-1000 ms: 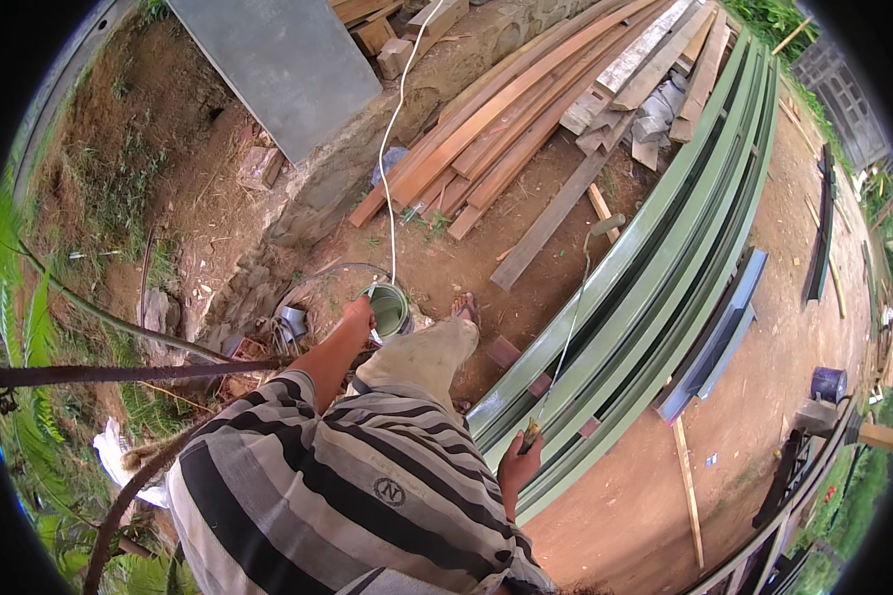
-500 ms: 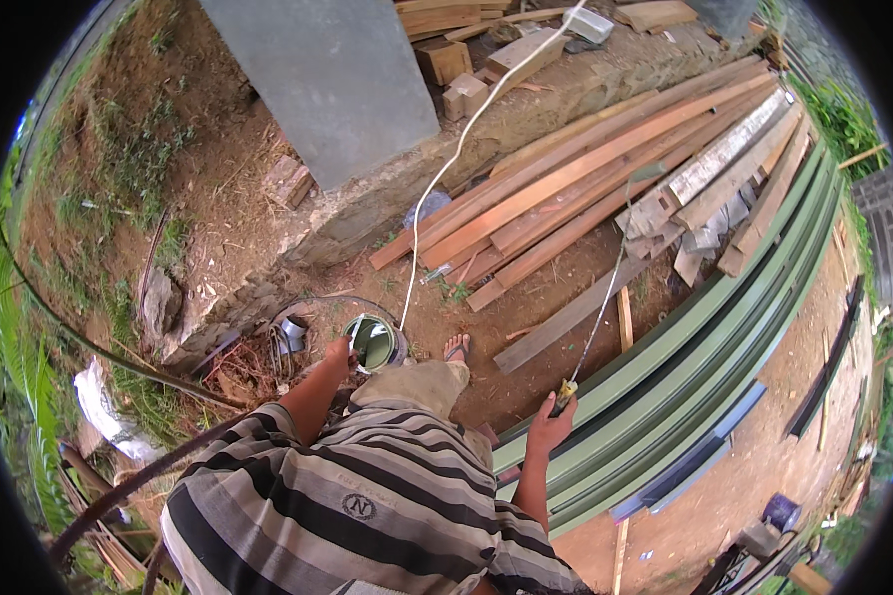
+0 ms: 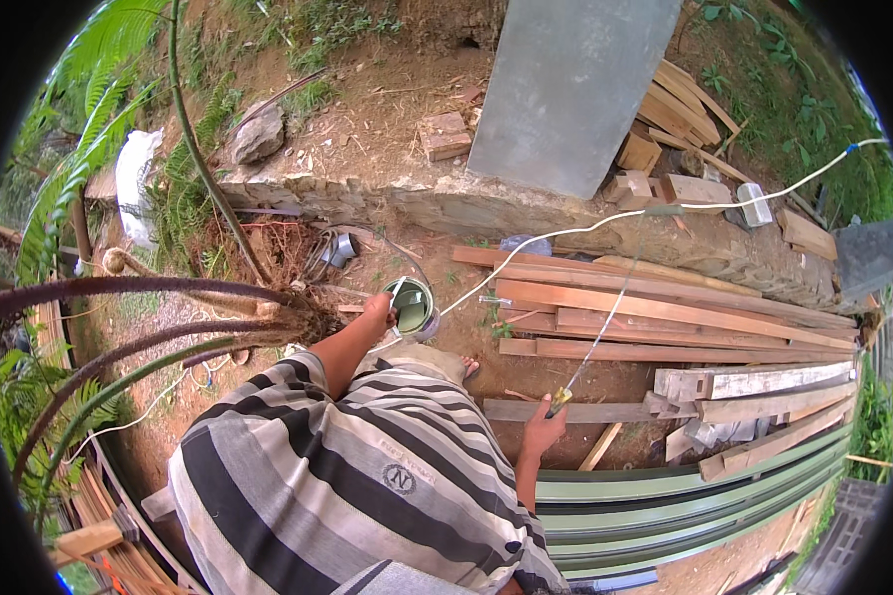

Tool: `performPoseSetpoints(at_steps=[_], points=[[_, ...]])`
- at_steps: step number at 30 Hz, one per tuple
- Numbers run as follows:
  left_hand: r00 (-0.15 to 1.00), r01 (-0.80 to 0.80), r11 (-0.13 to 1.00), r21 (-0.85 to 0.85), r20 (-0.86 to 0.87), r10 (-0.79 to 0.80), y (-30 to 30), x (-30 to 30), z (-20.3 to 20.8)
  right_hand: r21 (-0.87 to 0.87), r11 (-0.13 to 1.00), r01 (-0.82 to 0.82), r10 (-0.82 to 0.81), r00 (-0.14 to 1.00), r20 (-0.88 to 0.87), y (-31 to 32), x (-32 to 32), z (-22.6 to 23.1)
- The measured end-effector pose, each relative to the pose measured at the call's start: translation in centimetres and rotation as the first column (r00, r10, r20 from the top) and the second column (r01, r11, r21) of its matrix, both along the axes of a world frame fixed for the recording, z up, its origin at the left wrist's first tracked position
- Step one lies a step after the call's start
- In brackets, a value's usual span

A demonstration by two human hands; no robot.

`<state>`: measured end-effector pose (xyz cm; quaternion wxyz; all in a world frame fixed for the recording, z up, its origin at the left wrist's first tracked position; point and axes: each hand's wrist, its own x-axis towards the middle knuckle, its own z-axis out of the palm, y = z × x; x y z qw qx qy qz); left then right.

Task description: The person paints a series of metal beams using a roller and a brush. They dip the tools into a bucket of green paint and apply it to the surface of the beams, moving along the length of each beam to ensure coverage.

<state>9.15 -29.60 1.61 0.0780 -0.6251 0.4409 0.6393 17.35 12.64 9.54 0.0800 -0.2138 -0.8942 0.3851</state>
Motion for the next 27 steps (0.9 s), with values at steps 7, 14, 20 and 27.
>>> performPoseSetpoints(at_steps=[7, 14, 20, 27], points=[[0.966, -0.255, 0.966, 0.031, -0.024, 0.256, -1.9, 3.6, -1.8, -0.054, 0.926, -0.374, 0.377, 0.919, 0.118, -4.4, -3.1, -1.6], [0.926, -0.377, 0.922, 0.082, 0.046, 0.375, -3.7, 6.9, -3.3, -0.057, 0.835, -0.547, 0.547, 0.837, -0.010, -16.1, -15.3, -1.4], [0.905, -0.422, 0.890, 0.176, 0.135, 0.402, -6.0, 11.2, -7.3, 0.027, 0.815, -0.578, 0.578, 0.816, 0.012, -25.3, -26.3, -8.0], [0.893, -0.440, 0.866, 0.238, 0.223, 0.392, -8.1, 11.6, -9.2, 0.058, 0.825, -0.562, 0.522, 0.796, 0.306, -30.2, -34.2, -19.5]])
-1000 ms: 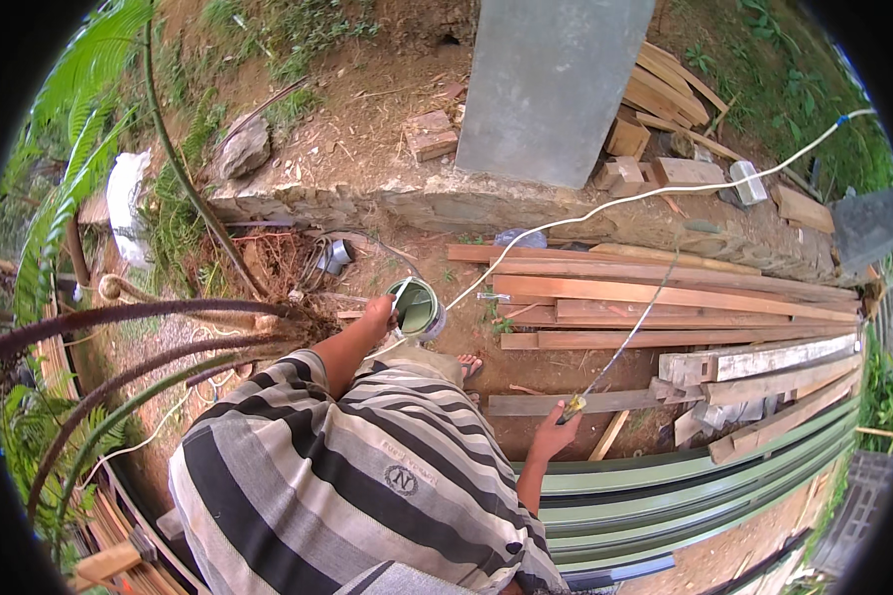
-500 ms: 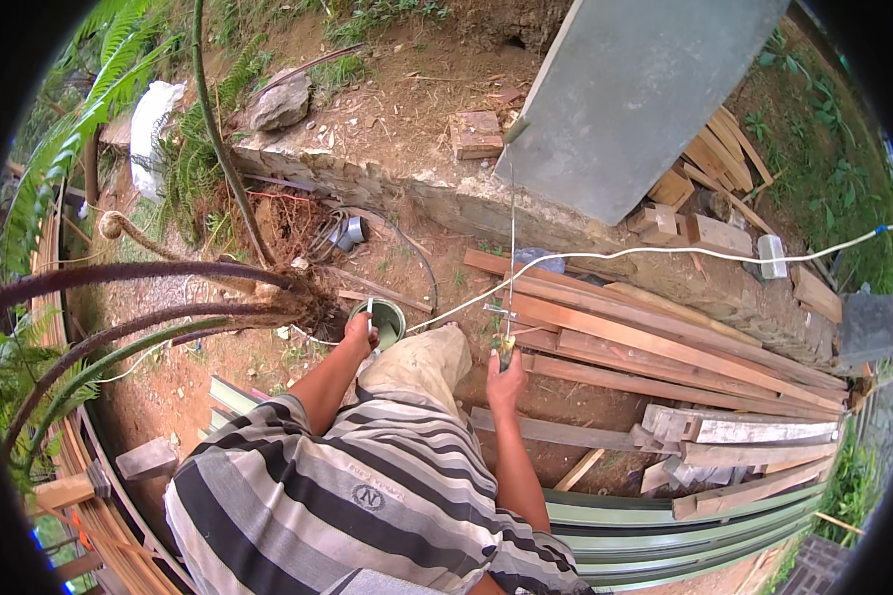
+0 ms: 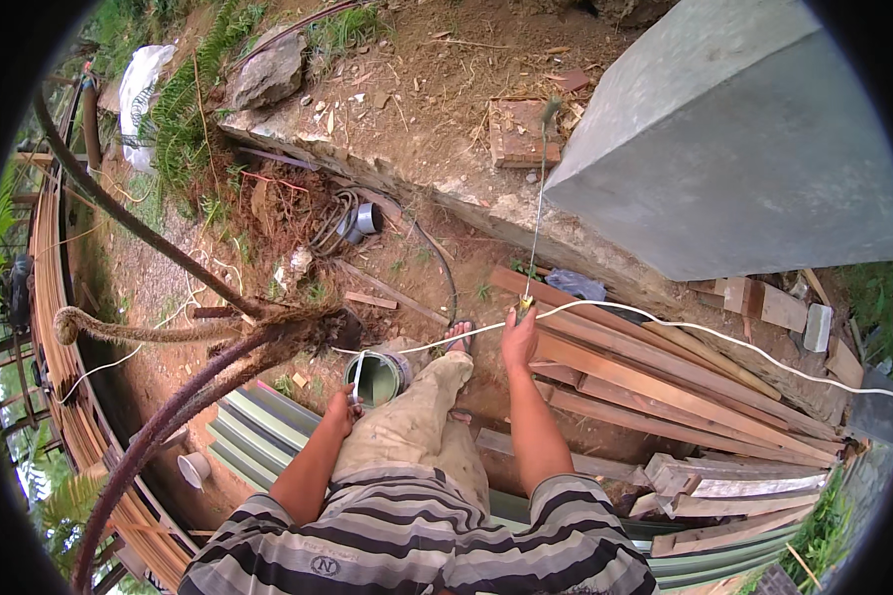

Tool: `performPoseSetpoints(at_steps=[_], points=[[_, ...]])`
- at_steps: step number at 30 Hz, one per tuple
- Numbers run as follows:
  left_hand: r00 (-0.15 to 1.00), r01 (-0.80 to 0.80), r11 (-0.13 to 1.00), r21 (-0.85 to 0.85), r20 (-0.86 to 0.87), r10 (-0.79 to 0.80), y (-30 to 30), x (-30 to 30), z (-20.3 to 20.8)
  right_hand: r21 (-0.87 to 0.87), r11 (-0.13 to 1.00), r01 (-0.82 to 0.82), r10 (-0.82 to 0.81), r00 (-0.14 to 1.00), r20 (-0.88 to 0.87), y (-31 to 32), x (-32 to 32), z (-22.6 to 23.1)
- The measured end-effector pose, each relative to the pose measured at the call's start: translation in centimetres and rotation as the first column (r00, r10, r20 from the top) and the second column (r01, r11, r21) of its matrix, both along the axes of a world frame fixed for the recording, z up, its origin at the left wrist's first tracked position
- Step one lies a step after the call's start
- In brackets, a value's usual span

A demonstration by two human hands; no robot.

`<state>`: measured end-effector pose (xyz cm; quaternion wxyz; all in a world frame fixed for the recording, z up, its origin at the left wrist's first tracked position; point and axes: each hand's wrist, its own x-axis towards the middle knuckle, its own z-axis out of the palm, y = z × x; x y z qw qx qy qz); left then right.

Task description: The person paints a series of metal beams using a roller and a brush. They dip the tools into a bucket of green paint and apply it to the surface of the beams, moving along the length of each beam to ensure coverage.

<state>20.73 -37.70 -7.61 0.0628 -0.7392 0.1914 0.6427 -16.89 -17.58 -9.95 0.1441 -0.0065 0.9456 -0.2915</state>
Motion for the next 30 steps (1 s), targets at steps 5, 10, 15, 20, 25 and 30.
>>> performPoseSetpoints(at_steps=[5, 10, 15, 20, 25, 30], points=[[0.998, -0.042, 0.997, 0.070, 0.051, 0.039, -1.3, -1.8, -0.1, -0.032, 0.999, -0.009, 0.008, 1.000, -0.012, -1.4, -2.4, 1.0], [0.998, -0.051, 0.998, 0.026, 0.028, 0.051, -1.3, -3.6, 0.8, -0.098, 0.995, 0.017, -0.028, 0.993, -0.117, -1.3, -1.8, 3.9], [0.995, -0.090, 0.995, 0.037, -0.043, 0.092, -1.4, -4.3, 1.0, -0.148, 0.988, 0.053, -0.080, 0.979, -0.186, -1.4, -1.7, 5.0], [0.993, -0.081, 0.997, -0.004, -0.087, 0.081, -0.6, -5.1, 2.1, -0.013, 0.999, -0.043, 0.042, 0.995, -0.095, -2.4, -3.9, 3.3], [0.993, -0.100, 0.991, 0.092, -0.057, 0.105, -0.1, -4.7, 0.8, -0.062, 0.998, -0.008, 0.007, 1.000, -0.010, -3.0, -5.8, 5.5], [0.997, -0.068, 0.993, 0.098, -0.037, 0.072, 0.8, -5.0, 1.0, -0.149, 0.989, -0.006, -0.026, 0.976, -0.215, -1.8, -4.3, 6.8]])
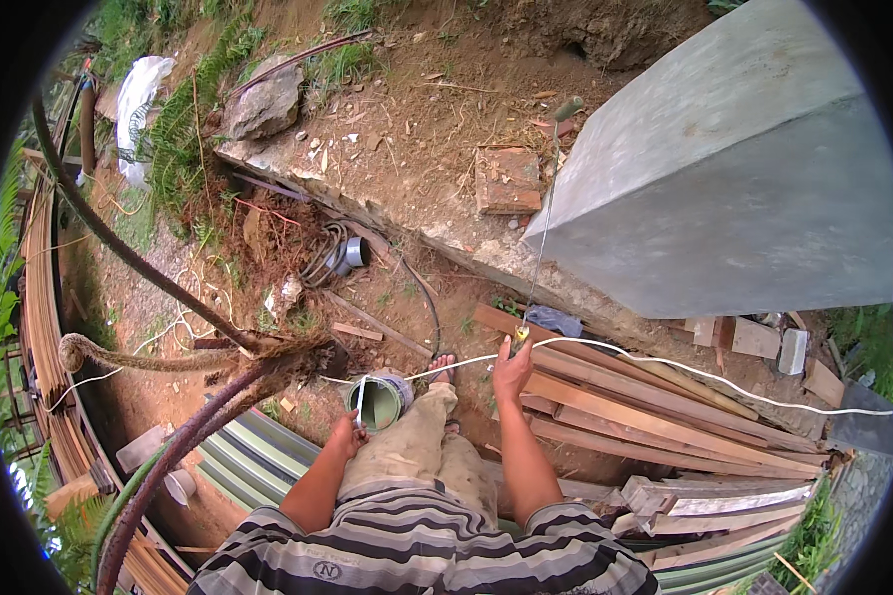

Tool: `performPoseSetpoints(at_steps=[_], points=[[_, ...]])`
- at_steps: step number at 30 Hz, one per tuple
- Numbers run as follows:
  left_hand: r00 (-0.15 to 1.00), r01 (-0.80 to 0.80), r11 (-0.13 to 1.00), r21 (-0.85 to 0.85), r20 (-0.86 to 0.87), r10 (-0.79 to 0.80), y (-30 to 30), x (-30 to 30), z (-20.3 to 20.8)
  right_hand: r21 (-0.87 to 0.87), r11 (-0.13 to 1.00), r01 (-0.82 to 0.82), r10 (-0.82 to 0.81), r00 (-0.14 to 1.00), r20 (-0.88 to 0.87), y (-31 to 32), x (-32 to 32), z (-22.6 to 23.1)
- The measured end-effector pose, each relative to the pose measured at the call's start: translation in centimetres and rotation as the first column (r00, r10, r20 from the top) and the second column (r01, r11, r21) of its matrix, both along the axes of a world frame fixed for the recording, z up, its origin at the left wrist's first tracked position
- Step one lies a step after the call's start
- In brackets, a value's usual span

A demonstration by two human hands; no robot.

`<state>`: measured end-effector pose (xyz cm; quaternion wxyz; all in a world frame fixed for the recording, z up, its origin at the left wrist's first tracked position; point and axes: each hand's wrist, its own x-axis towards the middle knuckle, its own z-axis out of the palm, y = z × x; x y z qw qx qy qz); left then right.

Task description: The person paints a series of metal beams using a roller and a brush. They dip the tools into a bucket of green paint and apply it to the surface of the beams, moving along the length of each beam to ensure coverage.

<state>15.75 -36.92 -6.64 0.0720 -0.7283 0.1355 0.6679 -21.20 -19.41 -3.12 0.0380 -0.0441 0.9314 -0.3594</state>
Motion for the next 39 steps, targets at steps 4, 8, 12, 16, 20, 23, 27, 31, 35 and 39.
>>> performPoseSetpoints(at_steps=[4, 8, 12, 16, 20, 23, 27, 31, 35, 39], points=[[1.000, -0.008, 1.000, -0.022, 0.004, 0.008, 0.4, 1.1, -0.6, 0.181, 0.982, -0.052, 0.004, 0.967, 0.255, 0.9, 0.8, 0.0], [1.000, -0.020, 0.999, -0.037, 0.014, 0.021, 0.2, 1.3, -0.2, 0.127, 0.990, -0.064, 0.039, 0.981, 0.188, 0.9, -0.1, -0.1], [0.999, -0.039, 0.998, -0.047, 0.020, 0.040, -0.3, 2.5, -0.1, -0.105, 0.992, -0.072, 0.075, 0.997, 0.021, 1.6, 0.2, 2.4], [1.000, -0.002, 0.997, -0.075, 0.002, 0.002, -1.2, 1.6, 0.5, -0.427, 0.904, -0.016, 0.139, 0.956, 0.258, 7.1, 2.2, 1.9], [1.000, -0.024, 0.992, -0.120, 0.018, 0.026, -1.2, 2.1, 0.6, -0.545, 0.838, 0.021, 0.221, 0.901, 0.374, 12.0, 5.5, 5.9], [1.000, 0.003, 0.994, -0.108, 0.022, 0.000, -1.5, 2.2, 1.0, -0.502, 0.865, 0.018, 0.189, 0.914, 0.358, 15.4, 7.5, 6.4], [0.999, -0.023, 0.985, -0.170, -0.037, 0.017, -0.7, 2.7, 0.9, -0.361, 0.927, -0.104, 0.163, 0.977, 0.136, 20.2, 11.5, 6.6], [0.999, -0.047, 0.959, -0.281, 0.006, 0.051, 0.0, 2.8, 2.7, -0.303, 0.939, -0.160, 0.212, 0.966, 0.147, 23.0, 15.1, 9.6], [0.993, -0.119, 0.943, -0.310, -0.034, 0.114, 1.2, 4.1, 4.4, -0.289, 0.941, -0.175, 0.229, 0.959, 0.167, 24.1, 17.9, 13.6], [0.981, -0.193, 0.920, -0.343, -0.086, 0.173, 2.4, 5.0, 6.5, -0.234, 0.949, -0.212, 0.235, 0.969, 0.074, 27.3, 20.6, 13.2]])
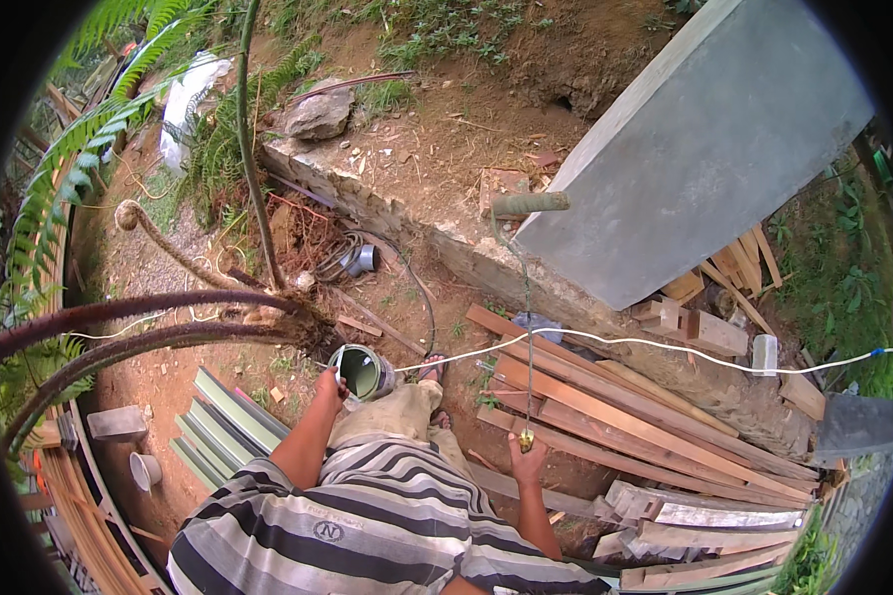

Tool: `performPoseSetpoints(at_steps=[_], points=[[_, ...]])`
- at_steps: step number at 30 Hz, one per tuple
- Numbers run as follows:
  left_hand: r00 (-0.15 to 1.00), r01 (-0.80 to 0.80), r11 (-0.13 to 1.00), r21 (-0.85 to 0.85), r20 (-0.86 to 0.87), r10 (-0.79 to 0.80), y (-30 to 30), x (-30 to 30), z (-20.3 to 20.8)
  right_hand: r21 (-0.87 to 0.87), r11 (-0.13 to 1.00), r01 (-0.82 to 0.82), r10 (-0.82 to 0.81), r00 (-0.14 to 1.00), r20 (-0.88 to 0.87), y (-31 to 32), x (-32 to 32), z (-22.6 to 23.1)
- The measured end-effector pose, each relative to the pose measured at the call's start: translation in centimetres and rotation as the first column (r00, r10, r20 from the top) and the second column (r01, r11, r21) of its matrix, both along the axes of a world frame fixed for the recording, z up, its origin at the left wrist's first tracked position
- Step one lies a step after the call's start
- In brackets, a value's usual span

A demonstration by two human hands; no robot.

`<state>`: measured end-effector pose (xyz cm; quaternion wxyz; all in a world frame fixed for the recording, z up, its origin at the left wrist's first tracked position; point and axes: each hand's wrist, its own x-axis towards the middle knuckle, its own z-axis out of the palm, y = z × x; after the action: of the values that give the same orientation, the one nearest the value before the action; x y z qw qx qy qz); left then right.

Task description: The person paints a series of metal beams using a roller and a brush. They dip the tools into a bucket of green paint and apply it to the surface of the beams, moving along the length of each beam to ensure coverage.

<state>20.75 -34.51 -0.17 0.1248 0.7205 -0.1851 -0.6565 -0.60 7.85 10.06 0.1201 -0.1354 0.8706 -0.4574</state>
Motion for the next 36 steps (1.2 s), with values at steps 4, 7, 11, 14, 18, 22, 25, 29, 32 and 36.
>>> performPoseSetpoints(at_steps=[4, 7, 11, 14, 18, 22, 25, 29, 32, 36], points=[[0.998, 0.002, 0.992, -0.130, -0.063, -0.010, 0.6, 0.9, 4.1, 0.076, 0.997, -0.034, 0.030, 0.998, 0.051, 3.0, 2.1, 2.3], [0.993, -0.008, 0.987, -0.160, -0.118, -0.011, 0.6, 2.5, 6.7, 0.096, 0.987, -0.128, 0.131, 0.991, -0.030, 5.6, 2.6, 4.3], [0.988, -0.091, 0.974, -0.207, -0.141, 0.062, 1.0, 5.2, 8.2, 0.389, 0.890, -0.236, 0.251, 0.968, 0.014, 10.3, 1.8, 5.1], [0.981, -0.174, 0.958, -0.229, -0.130, 0.147, 1.6, 8.3, 8.5, 0.480, 0.828, -0.290, 0.281, 0.955, 0.091, 10.8, 1.4, 6.9], [0.955, -0.289, 0.925, -0.246, -0.141, 0.261, 3.5, 12.6, 9.2, 0.429, 0.819, -0.381, 0.415, 0.910, 0.016, 9.3, 0.9, 7.9], [0.912, -0.411, 0.884, -0.225, -0.104, 0.397, 5.3, 16.9, 8.7, 0.579, 0.697, -0.423, 0.434, 0.892, 0.128, 6.1, -0.2, 8.5], [0.865, -0.503, 0.835, -0.226, -0.127, 0.486, 6.9, 20.2, 7.5, 0.597, 0.664, -0.450, 0.531, 0.846, 0.048, 3.5, 0.1, 10.3], [0.795, -0.601, 0.774, -0.198, -0.054, 0.604, 8.8, 23.9, 6.0, 0.687, 0.557, -0.466, 0.649, 0.760, -0.011, -0.5, -0.7, 10.8], [0.727, -0.669, 0.715, -0.203, 0.020, 0.686, 10.3, 26.1, 5.3, 0.713, 0.502, -0.490, 0.705, 0.709, -0.009, -4.0, -0.4, 10.5], [0.650, -0.734, 0.649, -0.201, 0.069, 0.757, 12.6, 30.4, 5.5, 0.740, 0.436, -0.511, 0.718, 0.693, 0.056, -7.3, 1.9, 9.0]])
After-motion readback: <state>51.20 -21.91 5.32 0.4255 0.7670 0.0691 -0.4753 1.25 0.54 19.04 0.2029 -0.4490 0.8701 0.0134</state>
